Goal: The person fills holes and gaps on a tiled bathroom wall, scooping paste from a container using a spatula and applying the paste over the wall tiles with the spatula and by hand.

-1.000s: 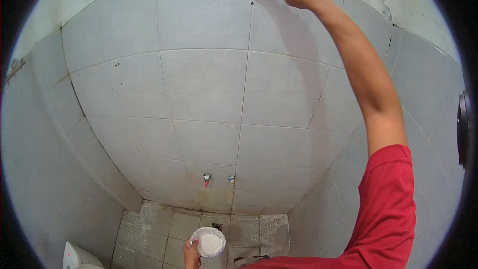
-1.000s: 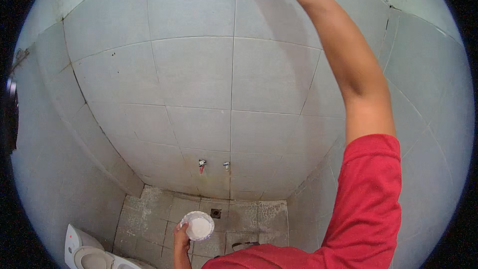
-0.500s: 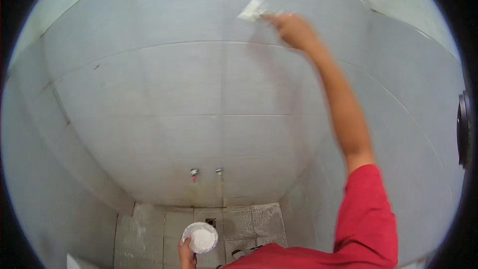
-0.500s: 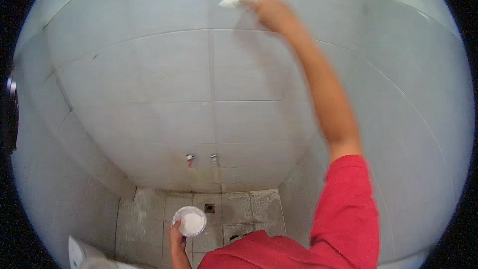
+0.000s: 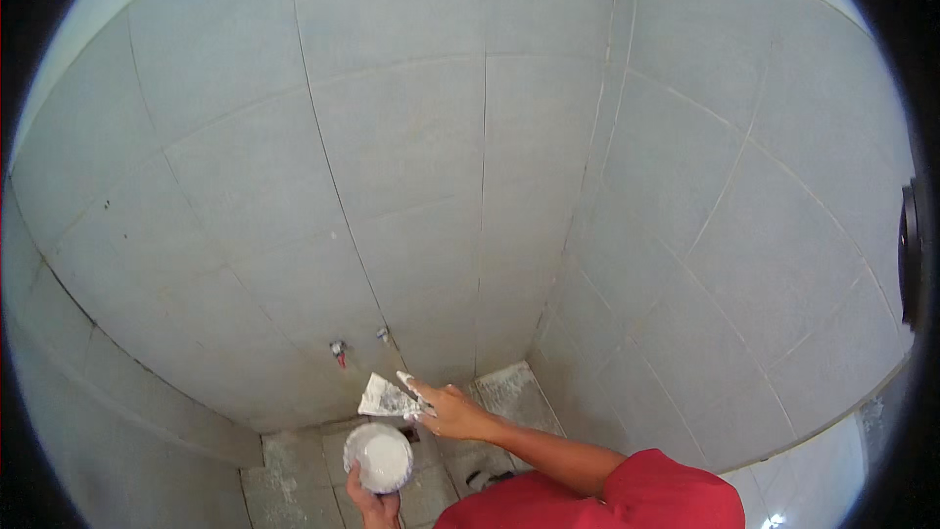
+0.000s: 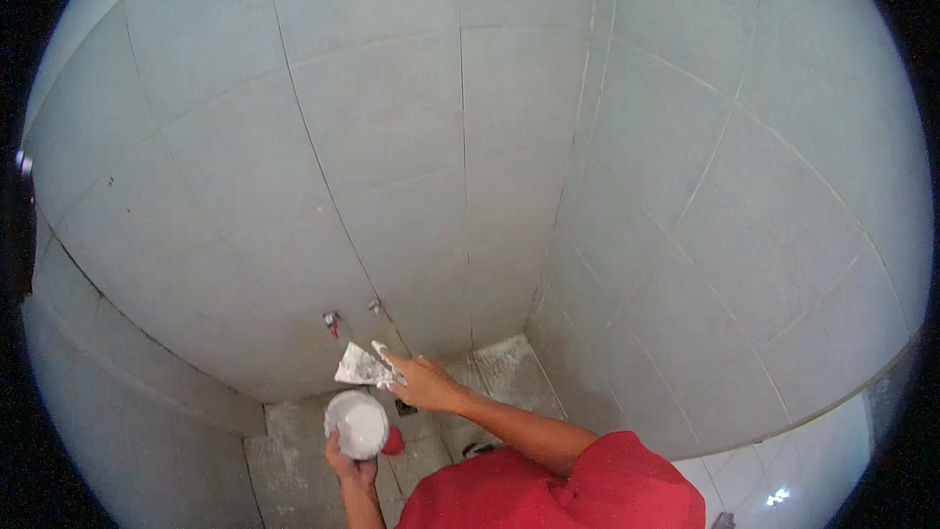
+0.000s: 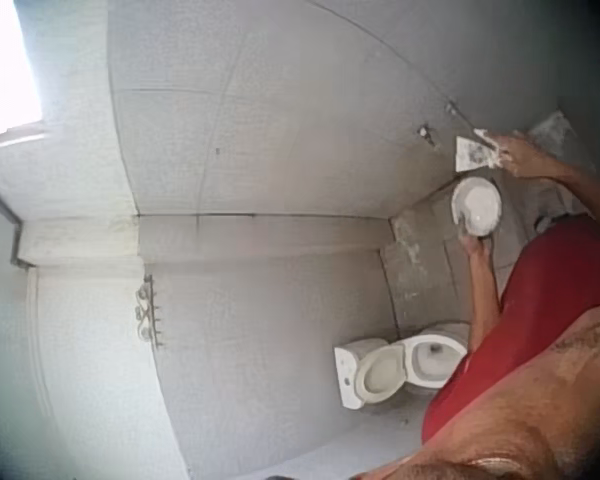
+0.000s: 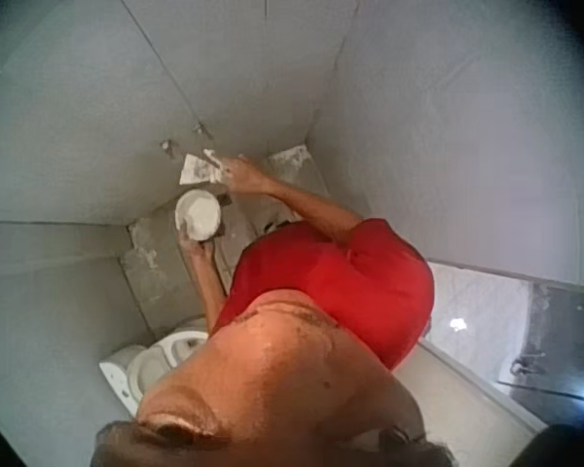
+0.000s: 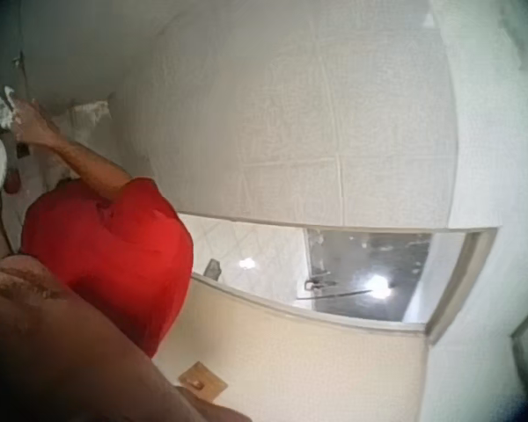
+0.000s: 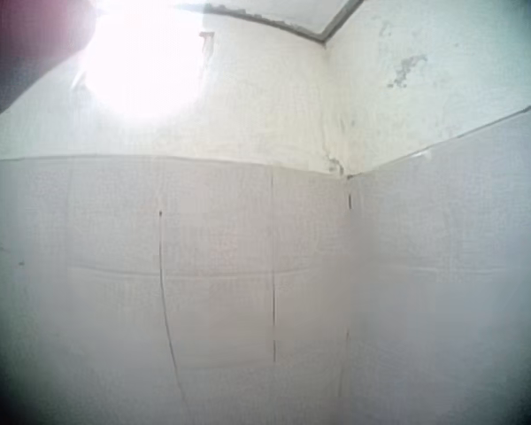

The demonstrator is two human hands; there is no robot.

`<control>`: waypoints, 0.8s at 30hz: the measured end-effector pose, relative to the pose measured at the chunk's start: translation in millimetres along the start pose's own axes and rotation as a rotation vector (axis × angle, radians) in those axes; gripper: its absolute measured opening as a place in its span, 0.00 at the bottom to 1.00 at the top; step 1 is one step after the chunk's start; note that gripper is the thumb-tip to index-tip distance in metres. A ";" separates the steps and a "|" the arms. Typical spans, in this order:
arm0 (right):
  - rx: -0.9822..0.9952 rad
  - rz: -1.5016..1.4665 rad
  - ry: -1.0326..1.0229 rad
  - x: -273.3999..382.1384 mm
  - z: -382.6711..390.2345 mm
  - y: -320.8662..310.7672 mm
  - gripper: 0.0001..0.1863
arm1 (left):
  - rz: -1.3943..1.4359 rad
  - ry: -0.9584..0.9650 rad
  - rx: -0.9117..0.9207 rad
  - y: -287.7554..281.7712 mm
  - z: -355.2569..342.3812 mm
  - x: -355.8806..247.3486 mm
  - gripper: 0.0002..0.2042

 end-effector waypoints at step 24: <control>-0.058 0.049 0.071 12.0 -7.0 -19.5 0.26 | 0.331 -0.175 0.304 43.3 -29.7 -4.4 0.32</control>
Point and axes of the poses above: each hand's wrist, its own z-axis away from the middle knuckle, its own y-axis out of the palm, x = y × z, the point moved 6 cm from there along -z, towards the middle knuckle, and after that the axes turned 11 degrees about -y, right-handed, at the moved point
